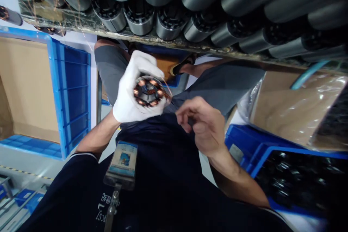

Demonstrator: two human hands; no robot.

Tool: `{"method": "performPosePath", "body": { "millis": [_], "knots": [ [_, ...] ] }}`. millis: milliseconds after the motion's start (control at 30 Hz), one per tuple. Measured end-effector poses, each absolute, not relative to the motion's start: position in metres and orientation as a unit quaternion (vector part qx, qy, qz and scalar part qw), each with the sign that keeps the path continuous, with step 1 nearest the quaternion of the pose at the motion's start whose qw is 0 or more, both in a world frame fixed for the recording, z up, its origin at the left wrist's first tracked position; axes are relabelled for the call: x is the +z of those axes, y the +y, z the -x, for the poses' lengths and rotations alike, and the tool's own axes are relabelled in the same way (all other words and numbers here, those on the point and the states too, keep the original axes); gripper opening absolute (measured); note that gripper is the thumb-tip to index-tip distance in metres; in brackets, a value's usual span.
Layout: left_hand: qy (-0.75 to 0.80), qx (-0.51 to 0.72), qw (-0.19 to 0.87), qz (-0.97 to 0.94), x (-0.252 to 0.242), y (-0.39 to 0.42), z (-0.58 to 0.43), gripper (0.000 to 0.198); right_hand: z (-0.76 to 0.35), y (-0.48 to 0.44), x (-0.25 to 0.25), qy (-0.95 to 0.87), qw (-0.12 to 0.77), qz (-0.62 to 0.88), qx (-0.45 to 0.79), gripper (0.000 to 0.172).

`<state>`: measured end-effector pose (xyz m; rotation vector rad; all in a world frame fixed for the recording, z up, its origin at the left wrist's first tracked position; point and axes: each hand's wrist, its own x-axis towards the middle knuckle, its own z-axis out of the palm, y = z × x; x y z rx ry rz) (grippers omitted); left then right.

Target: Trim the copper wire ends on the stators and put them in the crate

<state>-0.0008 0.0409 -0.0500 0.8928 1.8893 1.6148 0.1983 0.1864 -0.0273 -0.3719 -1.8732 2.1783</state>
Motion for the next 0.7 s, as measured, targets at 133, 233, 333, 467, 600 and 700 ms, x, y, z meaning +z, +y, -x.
{"method": "performPosePath", "body": {
  "millis": [133,233,333,467,600,700],
  "knots": [
    [0.616,0.604,0.258,-0.436,-0.041,0.04,-0.007,0.078,-0.185,0.19,-0.028,-0.64,0.1,0.116,0.753,0.04],
    [0.586,0.622,0.398,-0.333,-0.029,0.036,-0.019,0.068,-0.186,0.181,-0.038,-0.617,0.116,0.09,0.773,0.043],
    [0.482,0.655,0.564,-0.146,-0.026,0.034,-0.033,0.079,-0.192,0.177,-0.044,-0.633,0.104,0.095,0.761,0.044],
    [0.414,0.673,0.613,-0.012,-0.029,0.046,-0.049,0.083,-0.192,0.19,-0.033,-0.718,0.128,0.066,0.681,0.037],
    [0.437,0.683,0.585,-0.018,-0.033,0.053,-0.047,0.063,-0.181,0.202,-0.017,-0.736,0.222,0.016,0.639,0.024],
    [0.482,0.647,0.59,-0.036,-0.038,0.046,-0.039,0.056,-0.173,0.198,-0.011,-0.679,0.212,-0.012,0.703,0.029]
  ]
}}
